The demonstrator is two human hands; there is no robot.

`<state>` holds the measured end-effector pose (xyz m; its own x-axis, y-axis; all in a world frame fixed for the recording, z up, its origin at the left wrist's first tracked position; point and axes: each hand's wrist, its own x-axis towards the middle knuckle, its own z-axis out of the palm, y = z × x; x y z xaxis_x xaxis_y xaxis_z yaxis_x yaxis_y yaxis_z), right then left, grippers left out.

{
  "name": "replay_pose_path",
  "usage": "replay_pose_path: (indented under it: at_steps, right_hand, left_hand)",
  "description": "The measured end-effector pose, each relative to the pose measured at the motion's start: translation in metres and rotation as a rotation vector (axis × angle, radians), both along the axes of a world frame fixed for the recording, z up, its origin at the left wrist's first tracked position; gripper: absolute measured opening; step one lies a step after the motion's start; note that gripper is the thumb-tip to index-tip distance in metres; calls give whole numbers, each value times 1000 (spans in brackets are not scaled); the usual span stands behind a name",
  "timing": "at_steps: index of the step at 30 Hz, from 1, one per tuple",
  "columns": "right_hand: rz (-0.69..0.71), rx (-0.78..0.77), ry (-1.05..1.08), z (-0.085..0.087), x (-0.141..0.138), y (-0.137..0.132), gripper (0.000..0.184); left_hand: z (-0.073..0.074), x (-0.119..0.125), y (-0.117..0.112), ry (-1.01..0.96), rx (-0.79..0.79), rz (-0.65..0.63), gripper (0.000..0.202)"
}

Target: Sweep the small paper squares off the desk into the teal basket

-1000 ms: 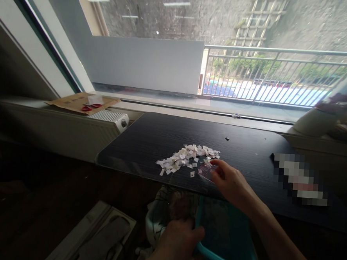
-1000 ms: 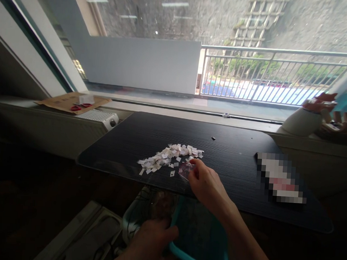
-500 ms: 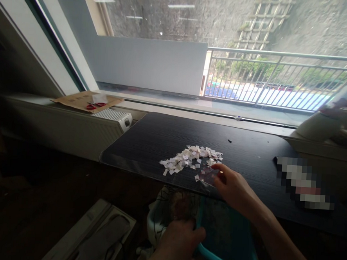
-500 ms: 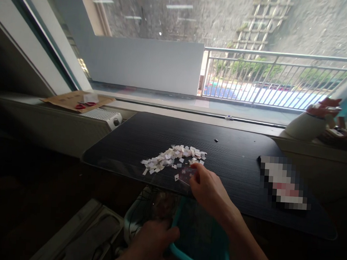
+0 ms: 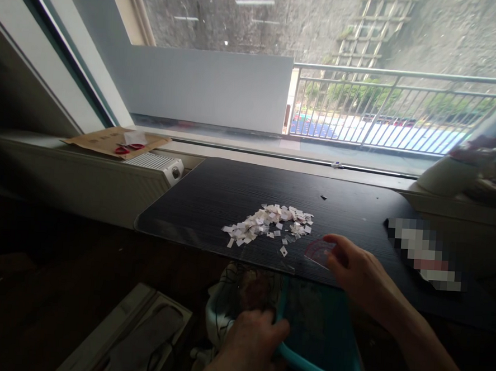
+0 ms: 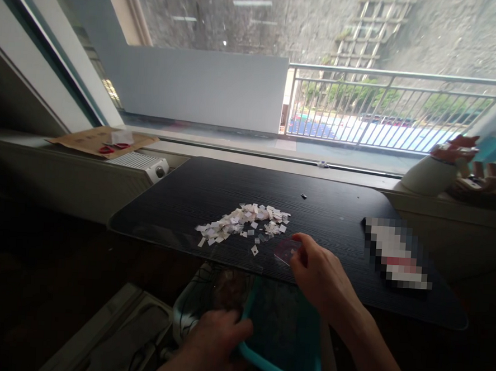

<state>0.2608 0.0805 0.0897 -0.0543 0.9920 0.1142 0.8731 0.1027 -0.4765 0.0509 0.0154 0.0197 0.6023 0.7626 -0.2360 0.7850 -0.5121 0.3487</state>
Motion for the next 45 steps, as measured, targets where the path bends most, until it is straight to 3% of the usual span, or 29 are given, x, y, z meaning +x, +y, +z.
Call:
replay_pose_path:
  at_steps: [5, 12, 19, 26, 30, 40, 45]
  right_hand:
    - [93, -24, 98, 0, -18, 1, 36]
    - [18, -5, 21, 2, -7, 1, 36]
    - [63, -20, 38, 0, -23, 6, 34]
    - [-89, -18, -154, 4, 23, -9, 36]
    - [-132, 38, -165, 8, 31, -13, 37]
    - [54, 36, 45, -6, -9, 1, 34]
    - [16, 91, 8, -6, -18, 9, 38]
  left_hand:
    - [-2, 3, -1, 7, 9, -3, 19]
    - [-1, 0, -2, 17, 19, 21, 19]
    - [1, 2, -1, 13, -5, 8, 18]
    - [-1, -1, -1, -21, 25, 32, 16]
    - [-5, 2, -2, -9, 39, 20, 16]
    - [0, 3, 1, 35, -3, -6, 19]
    - [2, 2, 3, 21, -16, -1, 19]
